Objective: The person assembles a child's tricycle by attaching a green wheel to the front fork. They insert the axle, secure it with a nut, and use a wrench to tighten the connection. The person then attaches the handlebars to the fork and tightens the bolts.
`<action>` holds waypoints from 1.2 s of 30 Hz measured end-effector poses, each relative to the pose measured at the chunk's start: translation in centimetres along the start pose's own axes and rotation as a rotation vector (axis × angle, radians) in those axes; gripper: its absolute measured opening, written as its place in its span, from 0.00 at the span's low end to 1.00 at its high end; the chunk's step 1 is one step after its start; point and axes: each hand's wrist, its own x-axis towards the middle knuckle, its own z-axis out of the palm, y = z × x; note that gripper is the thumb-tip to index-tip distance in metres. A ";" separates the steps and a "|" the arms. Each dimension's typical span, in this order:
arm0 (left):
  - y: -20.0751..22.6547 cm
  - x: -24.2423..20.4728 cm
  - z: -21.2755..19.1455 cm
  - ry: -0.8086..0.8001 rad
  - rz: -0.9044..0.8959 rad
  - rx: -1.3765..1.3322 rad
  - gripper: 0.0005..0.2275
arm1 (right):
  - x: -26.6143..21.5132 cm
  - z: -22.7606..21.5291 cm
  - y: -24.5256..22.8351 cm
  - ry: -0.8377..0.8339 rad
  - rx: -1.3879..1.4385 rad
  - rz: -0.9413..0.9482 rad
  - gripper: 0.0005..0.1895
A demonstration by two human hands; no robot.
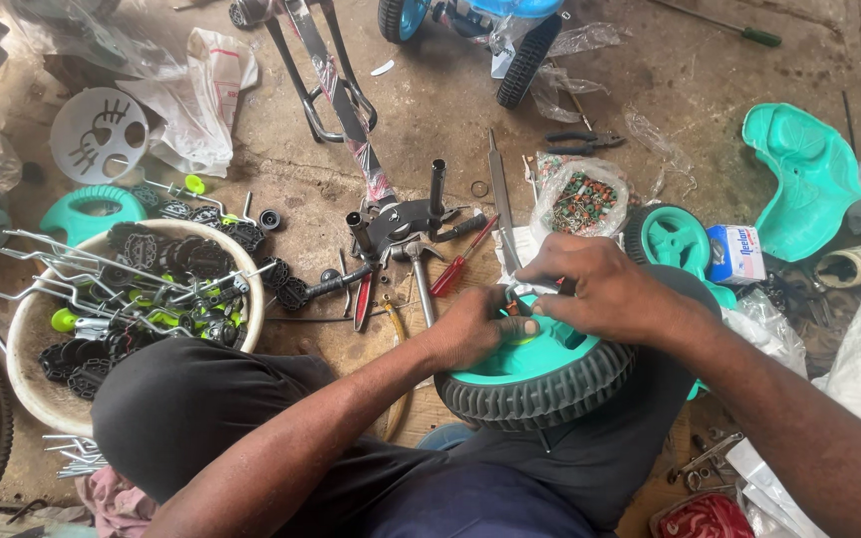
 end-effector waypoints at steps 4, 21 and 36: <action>-0.2 -0.1 0.4 0.029 0.031 0.001 0.19 | 0.5 -0.1 3.3 -0.111 0.260 0.074 0.15; 0.7 -0.6 0.1 0.031 0.008 -0.024 0.19 | 2.7 0.6 2.7 -0.209 0.465 0.275 0.21; 0.9 -2.6 0.2 0.650 0.050 0.165 0.18 | 2.0 1.8 4.9 -0.185 0.523 0.035 0.15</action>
